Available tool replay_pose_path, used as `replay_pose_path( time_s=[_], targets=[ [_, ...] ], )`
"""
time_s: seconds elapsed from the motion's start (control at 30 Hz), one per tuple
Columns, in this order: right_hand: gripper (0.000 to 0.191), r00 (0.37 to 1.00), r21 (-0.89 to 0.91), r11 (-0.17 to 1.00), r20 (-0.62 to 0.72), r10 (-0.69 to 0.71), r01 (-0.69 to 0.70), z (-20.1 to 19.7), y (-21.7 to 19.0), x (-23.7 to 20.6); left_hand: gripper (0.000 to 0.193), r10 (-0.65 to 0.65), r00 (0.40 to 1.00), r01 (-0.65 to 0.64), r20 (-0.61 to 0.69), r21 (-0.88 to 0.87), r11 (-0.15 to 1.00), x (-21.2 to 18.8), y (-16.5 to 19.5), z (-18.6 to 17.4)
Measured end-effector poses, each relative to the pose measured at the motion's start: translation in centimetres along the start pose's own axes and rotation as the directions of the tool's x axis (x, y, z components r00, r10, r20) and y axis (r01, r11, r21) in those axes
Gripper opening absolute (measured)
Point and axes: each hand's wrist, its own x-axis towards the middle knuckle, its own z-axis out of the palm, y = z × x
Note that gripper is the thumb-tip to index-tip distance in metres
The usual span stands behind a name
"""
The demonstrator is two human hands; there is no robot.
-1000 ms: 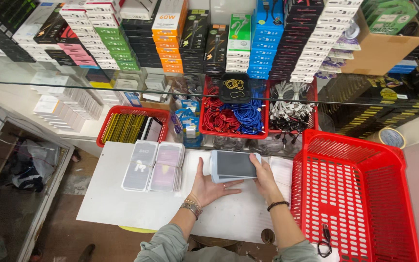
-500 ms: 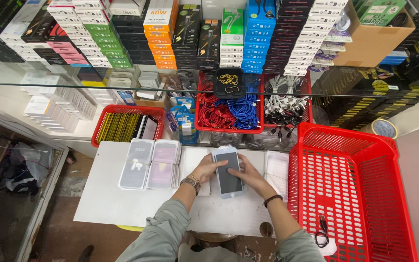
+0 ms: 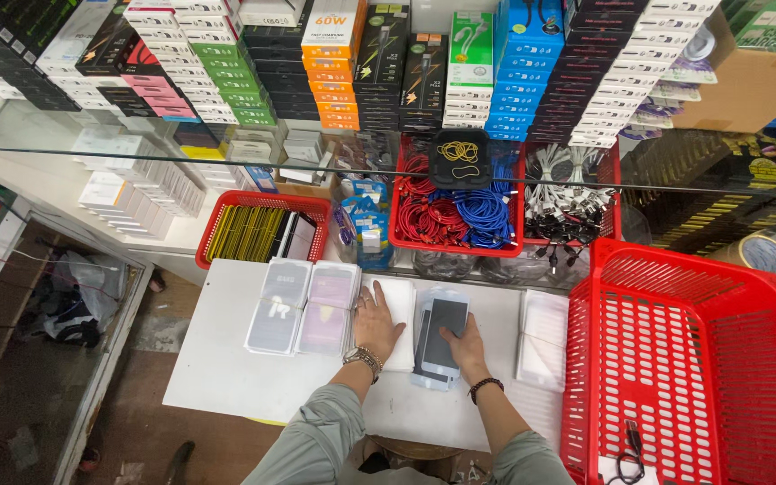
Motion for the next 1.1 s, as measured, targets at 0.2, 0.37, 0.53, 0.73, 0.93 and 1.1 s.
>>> replay_pose_path(
  time_s=[0.2,0.37,0.53,0.73,0.93,1.1],
  targets=[
    [0.073,0.917,-0.683,0.721,-0.201,-0.344,0.120,0.4,-1.3,-0.3,0.130,-0.023,0.999,0.023,0.048,-0.008,1.000,0.3,0.3,-0.9],
    [0.059,0.987,-0.447,0.894,-0.152,-0.058,-0.016,-0.7,-1.4,0.5,0.131,0.038,0.996,-0.033,-0.075,0.073,0.997,0.4,0.2,-1.1],
    [0.040,0.998,0.046,0.998,-0.050,-0.047,0.049,-2.0,-0.5,1.6,0.074,0.206,0.948,-0.225,-0.241,-0.054,0.973,1.1,-0.9,-0.4],
    [0.036,0.959,0.538,0.819,0.279,0.050,-0.199,-5.2,-2.3,2.7,0.034,0.115,0.948,0.204,0.298,-0.842,0.499,2.0,-1.4,-1.7],
    [0.039,0.937,0.311,0.945,0.350,-0.012,-0.104,-5.4,-5.8,1.7,0.031,0.071,0.961,0.256,0.268,-0.957,0.138,1.4,1.1,-2.8],
    [0.032,0.894,0.678,0.676,0.058,-0.444,0.291,-7.6,-10.2,2.6,0.030,0.127,0.987,0.074,0.097,-0.982,0.173,0.5,2.5,-3.1]
  ],
)
